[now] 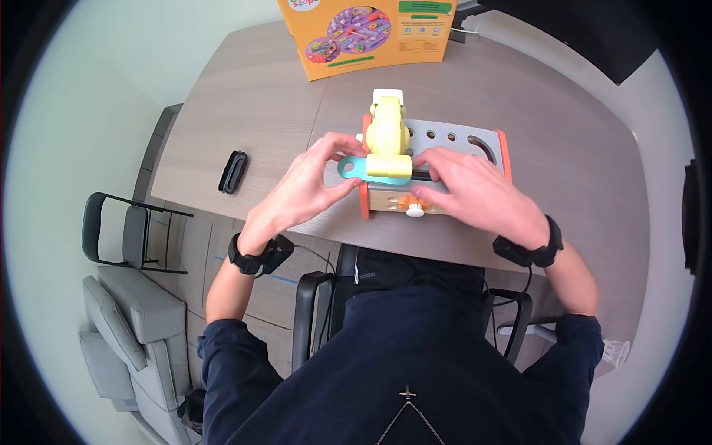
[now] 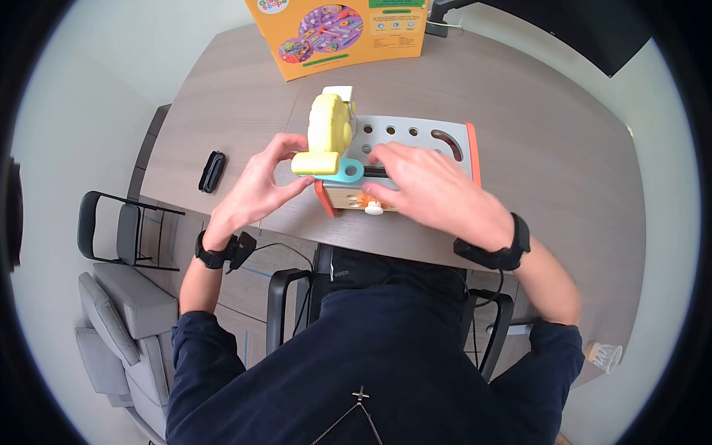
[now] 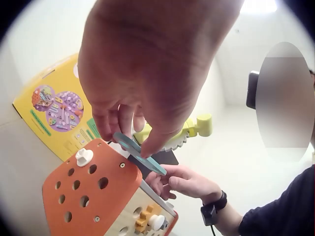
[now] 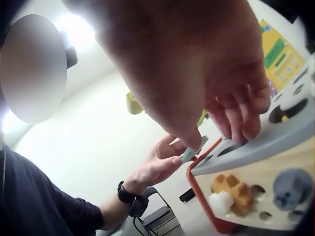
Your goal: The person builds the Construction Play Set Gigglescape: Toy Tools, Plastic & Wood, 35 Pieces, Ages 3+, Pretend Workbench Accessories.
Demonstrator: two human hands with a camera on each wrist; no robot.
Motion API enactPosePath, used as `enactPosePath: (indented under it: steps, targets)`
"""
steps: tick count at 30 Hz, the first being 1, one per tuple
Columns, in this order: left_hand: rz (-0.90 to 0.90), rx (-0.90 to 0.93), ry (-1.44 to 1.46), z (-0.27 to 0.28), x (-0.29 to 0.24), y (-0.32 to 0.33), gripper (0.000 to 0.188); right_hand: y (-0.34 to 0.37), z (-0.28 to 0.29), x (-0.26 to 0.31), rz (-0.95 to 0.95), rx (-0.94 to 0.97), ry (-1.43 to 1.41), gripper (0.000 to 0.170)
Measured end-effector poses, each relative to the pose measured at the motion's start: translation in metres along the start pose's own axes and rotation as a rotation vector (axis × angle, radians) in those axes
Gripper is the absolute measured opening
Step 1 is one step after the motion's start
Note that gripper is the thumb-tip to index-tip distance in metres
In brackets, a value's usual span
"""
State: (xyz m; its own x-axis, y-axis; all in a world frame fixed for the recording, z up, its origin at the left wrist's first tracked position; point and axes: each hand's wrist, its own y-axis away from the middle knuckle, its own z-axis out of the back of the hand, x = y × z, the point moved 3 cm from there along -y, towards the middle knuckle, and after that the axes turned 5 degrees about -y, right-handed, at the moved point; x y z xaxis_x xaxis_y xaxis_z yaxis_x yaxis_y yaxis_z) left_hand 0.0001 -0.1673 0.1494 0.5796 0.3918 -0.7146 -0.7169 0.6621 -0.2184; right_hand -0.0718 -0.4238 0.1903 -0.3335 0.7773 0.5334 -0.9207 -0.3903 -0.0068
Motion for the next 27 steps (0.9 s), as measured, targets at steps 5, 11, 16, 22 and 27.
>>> enactPosePath:
  steps: [5,11,16,22,27]
  targets:
    - [0.002,0.05,-0.055,-0.006,-0.004,-0.008,0.049,0.006,-0.021,-0.004,0.083,-0.108,0.054,0.036]
    - [0.031,0.051,-0.063,-0.009,-0.001,-0.01,0.06,0.005,-0.023,-0.005,0.123,-0.132,0.053,0.033]
    - [0.037,0.045,-0.066,-0.011,-0.001,-0.01,0.068,0.006,-0.023,-0.004,0.126,-0.129,0.044,0.033]
    - [0.029,-0.05,0.013,-0.006,-0.004,-0.001,0.068,0.008,-0.021,-0.005,0.08,-0.119,-0.015,0.035]
    - [0.149,-0.299,-0.33,0.022,0.062,0.044,0.06,0.026,-0.008,0.005,-0.006,-0.072,-0.047,0.036]
